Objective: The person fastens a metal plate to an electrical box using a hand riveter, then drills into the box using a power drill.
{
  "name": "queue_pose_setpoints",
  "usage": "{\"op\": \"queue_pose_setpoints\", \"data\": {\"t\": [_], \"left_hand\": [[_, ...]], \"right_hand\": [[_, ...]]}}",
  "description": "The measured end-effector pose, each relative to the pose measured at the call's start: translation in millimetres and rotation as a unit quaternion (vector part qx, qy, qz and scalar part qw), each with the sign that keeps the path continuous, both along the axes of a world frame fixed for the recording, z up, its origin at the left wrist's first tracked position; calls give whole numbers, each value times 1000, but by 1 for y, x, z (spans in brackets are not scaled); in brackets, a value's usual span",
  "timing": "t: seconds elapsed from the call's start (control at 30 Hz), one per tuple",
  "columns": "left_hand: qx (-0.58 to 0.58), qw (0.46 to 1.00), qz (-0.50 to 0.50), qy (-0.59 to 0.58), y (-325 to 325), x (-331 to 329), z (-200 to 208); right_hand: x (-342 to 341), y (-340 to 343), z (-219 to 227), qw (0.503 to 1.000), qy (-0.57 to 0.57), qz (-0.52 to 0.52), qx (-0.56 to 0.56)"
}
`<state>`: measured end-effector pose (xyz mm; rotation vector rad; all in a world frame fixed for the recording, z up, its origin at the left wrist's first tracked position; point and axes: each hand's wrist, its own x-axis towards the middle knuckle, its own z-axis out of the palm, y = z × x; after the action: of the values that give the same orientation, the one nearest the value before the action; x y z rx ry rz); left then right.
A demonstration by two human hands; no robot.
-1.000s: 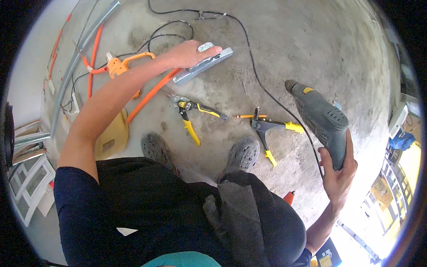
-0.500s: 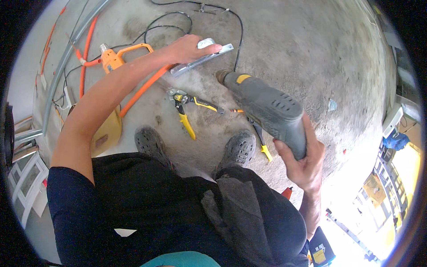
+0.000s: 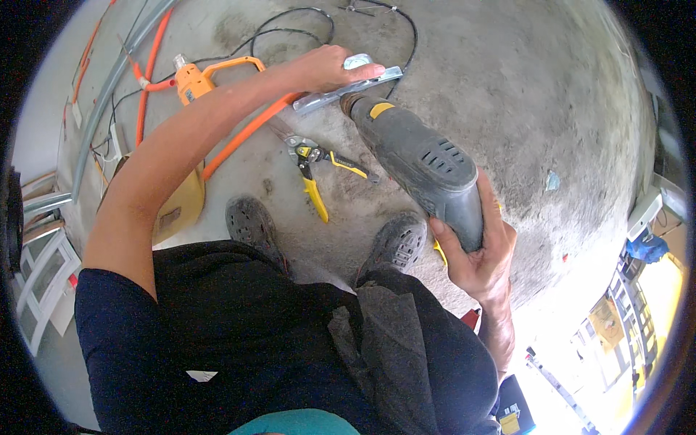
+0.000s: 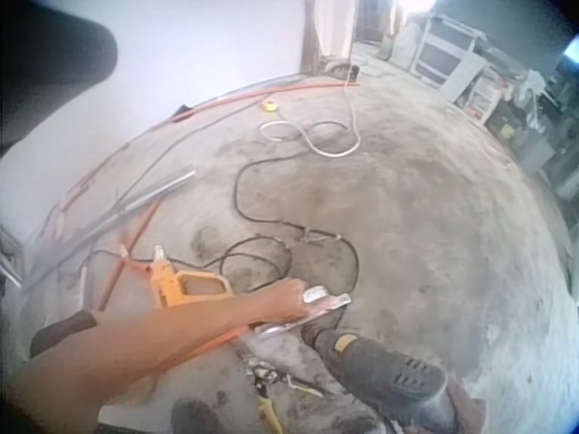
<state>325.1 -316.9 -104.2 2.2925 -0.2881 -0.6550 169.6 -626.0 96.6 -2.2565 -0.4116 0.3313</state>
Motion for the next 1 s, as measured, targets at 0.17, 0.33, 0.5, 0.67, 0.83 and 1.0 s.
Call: {"op": "queue_pose_setpoints", "data": {"t": [0.17, 0.33, 0.5, 0.67, 0.83, 1.0], "left_hand": [[15, 998, 1, 68, 2, 5, 7], [-14, 997, 30, 67, 9, -6, 22], [-28, 988, -8, 154, 42, -30, 40], [-131, 984, -16, 118, 56, -59, 22], [-92, 992, 81, -7, 34, -81, 8], [-80, 985, 132, -77, 22, -91, 5]], "right_hand": [[2, 6, -1, 1000, 22, -7, -3], [1, 3, -5, 999, 29, -14, -6], [0, 4, -8, 998, 54, -16, 15], [4, 11, -9, 999, 35, 11, 21], [1, 5, -13, 1000, 10, 18, 19], [-2, 1, -12, 999, 35, -10, 35]]}}
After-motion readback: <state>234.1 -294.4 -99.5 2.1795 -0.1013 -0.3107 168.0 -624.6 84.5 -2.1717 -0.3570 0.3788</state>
